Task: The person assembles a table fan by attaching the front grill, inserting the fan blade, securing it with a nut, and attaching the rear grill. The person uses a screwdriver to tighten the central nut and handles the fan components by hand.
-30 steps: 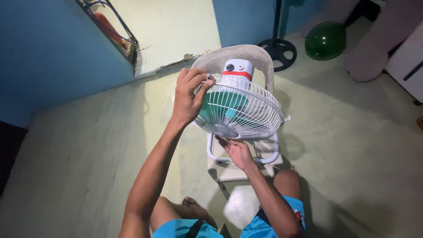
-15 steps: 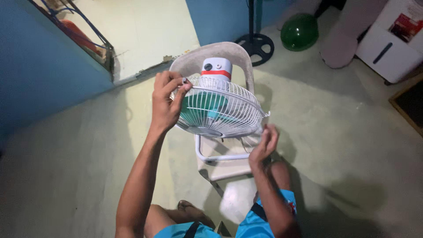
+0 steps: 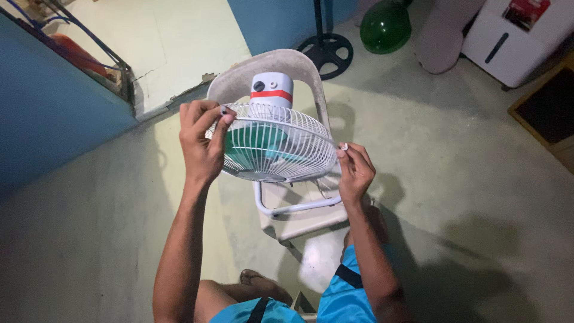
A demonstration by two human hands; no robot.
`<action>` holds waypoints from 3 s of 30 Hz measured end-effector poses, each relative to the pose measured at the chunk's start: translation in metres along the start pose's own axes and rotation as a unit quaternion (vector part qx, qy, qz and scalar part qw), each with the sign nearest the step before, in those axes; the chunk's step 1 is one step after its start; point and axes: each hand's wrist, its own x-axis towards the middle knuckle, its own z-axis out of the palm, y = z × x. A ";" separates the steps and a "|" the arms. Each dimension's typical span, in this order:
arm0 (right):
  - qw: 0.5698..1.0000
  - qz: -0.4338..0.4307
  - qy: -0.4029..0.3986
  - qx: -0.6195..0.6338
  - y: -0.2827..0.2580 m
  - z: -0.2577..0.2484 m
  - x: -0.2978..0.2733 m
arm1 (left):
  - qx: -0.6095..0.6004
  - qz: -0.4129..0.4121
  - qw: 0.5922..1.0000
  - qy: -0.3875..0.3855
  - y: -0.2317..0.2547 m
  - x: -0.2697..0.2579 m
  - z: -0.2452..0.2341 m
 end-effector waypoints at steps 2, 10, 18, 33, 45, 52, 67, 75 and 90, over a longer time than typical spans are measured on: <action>1.000 -0.006 -0.003 -0.006 0.002 -0.001 0.001 | -0.004 -0.007 1.000 -0.002 -0.001 0.001 0.000; 0.996 0.017 0.032 0.078 0.008 0.003 0.001 | -0.017 -0.022 1.000 -0.003 -0.001 0.001 0.002; 0.992 -0.083 0.027 -0.095 -0.001 0.000 0.003 | -0.021 -0.023 0.999 0.008 -0.002 -0.001 0.004; 0.991 -0.102 -0.040 -0.076 -0.020 -0.007 0.011 | -0.035 -0.029 0.999 0.020 -0.003 0.000 0.006; 0.982 -0.127 -0.084 -0.108 -0.019 -0.010 0.017 | -0.040 -0.006 0.999 0.019 -0.010 -0.001 0.000; 0.989 -0.084 -0.090 -0.079 -0.012 -0.008 0.008 | -0.118 -0.058 0.991 0.023 -0.019 -0.002 -0.009; 0.899 -0.318 -0.213 -0.212 -0.135 0.038 0.035 | -0.162 -0.020 0.987 0.010 -0.038 -0.002 -0.017; 0.793 -0.394 -0.366 -0.287 -0.189 0.121 0.062 | -0.162 -0.018 0.986 0.040 -0.045 -0.007 -0.022; 0.778 -0.395 -0.376 -0.311 -0.171 0.136 0.059 | -0.273 -0.269 0.902 0.200 -0.227 -0.137 0.025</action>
